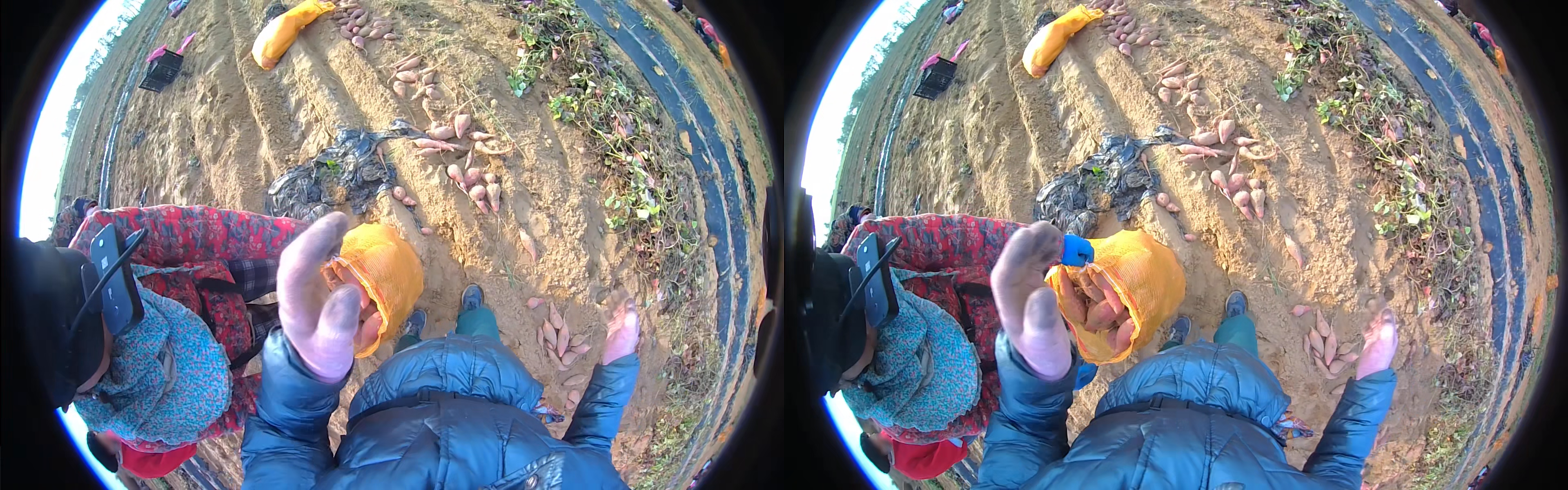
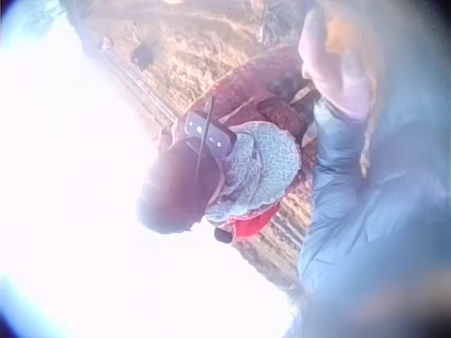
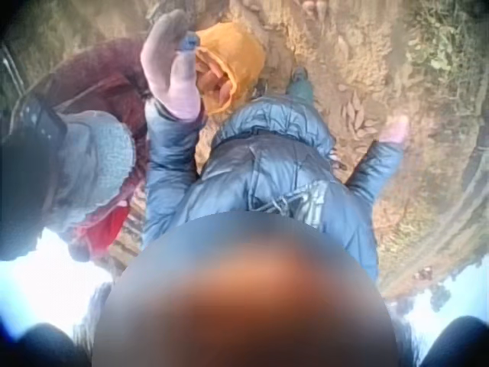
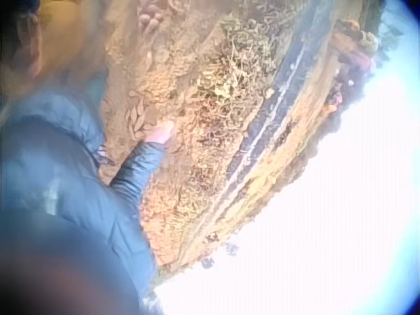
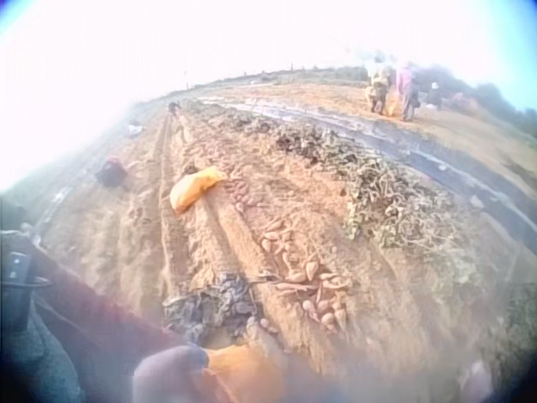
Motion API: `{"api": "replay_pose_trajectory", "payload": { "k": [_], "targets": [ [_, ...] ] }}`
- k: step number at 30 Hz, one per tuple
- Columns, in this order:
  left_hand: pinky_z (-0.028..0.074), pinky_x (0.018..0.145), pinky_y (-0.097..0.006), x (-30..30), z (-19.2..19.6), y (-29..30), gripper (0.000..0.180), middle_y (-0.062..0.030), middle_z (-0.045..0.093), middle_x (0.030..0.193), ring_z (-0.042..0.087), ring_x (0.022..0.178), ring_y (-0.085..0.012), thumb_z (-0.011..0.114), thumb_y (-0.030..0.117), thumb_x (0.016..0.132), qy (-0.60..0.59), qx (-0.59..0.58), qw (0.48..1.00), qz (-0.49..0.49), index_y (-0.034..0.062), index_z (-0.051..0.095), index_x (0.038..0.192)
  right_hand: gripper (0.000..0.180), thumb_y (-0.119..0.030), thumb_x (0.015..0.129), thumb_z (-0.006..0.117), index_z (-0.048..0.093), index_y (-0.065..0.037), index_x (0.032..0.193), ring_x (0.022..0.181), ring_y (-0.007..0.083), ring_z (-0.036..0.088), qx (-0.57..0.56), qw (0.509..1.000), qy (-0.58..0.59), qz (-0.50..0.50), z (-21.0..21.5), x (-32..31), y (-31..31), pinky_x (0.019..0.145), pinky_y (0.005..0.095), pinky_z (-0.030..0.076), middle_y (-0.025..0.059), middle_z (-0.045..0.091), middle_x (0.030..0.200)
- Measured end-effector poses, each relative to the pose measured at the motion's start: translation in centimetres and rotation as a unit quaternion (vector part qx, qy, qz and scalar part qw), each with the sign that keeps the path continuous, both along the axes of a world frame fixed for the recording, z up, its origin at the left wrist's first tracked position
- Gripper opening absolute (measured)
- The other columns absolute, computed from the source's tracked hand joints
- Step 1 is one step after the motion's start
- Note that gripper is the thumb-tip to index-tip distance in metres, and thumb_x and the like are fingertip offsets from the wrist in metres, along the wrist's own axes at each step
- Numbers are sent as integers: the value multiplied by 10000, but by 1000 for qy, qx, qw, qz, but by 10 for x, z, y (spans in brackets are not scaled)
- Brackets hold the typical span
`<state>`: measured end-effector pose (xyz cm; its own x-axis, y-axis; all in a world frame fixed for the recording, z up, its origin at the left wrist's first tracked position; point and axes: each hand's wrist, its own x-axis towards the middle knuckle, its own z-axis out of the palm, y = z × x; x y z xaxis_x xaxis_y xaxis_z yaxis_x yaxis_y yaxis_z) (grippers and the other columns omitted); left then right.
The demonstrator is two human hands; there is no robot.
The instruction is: The person picks up sweet potatoes from the ground and places them into a yellow mesh bag held by another person. The person repeatedly gathers sweet potatoes by hand and transfers them into the bag throughout the clip.
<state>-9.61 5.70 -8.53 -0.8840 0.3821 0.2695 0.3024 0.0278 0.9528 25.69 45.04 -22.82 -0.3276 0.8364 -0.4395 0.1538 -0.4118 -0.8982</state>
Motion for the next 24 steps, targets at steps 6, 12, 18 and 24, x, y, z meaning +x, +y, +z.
{"api": "replay_pose_trajectory", "payload": {
  "k": [6, 12, 18, 24],
  "targets": [
    [409, 1046, -347, 37, -189, -16, 558, -187, 543, 1308, 514, 1235, -268, 603, 140, 902, -423, -249, 870, 48, -50, 423, 1395, 357, -456, 948, 478, 553, -121, 1047, 637, 268, 567, -402, 901, -164, 7, -174, 142, -13, 554, 390, 448, 77, 621, 832],
    [411, 1044, -360, 67, -282, -62, 558, -199, 616, 1253, 562, 1208, -295, 642, 326, 869, -489, -420, 759, -86, -21, 558, 1297, 246, -338, 941, 533, 651, -131, 1001, 510, 167, 495, -248, 932, -257, 65, -167, -15, 76, 546, 381, 477, 11, 548, 692],
    [457, 981, -348, 43, -317, -54, 538, -199, 647, 1186, 611, 1130, -292, 626, 298, 851, -546, -308, 774, 91, -18, 571, 1283, 341, -251, 960, 522, 599, -48, 1223, 672, 138, 591, -118, 936, -179, 279, -121, -226, 88, 564, 290, 486, 71, 664, 955],
    [412, 1019, -350, 28, -325, -66, 496, -202, 644, 1197, 585, 1169, -286, 554, 368, 860, -504, -373, 778, -44, 56, 635, 1237, 377, -293, 937, 575, 615, -95, 1256, 935, 233, 652, -101, 864, -332, 366, -114, -276, 93, 791, 368, 522, 120, 678, 1082]
  ]
}}
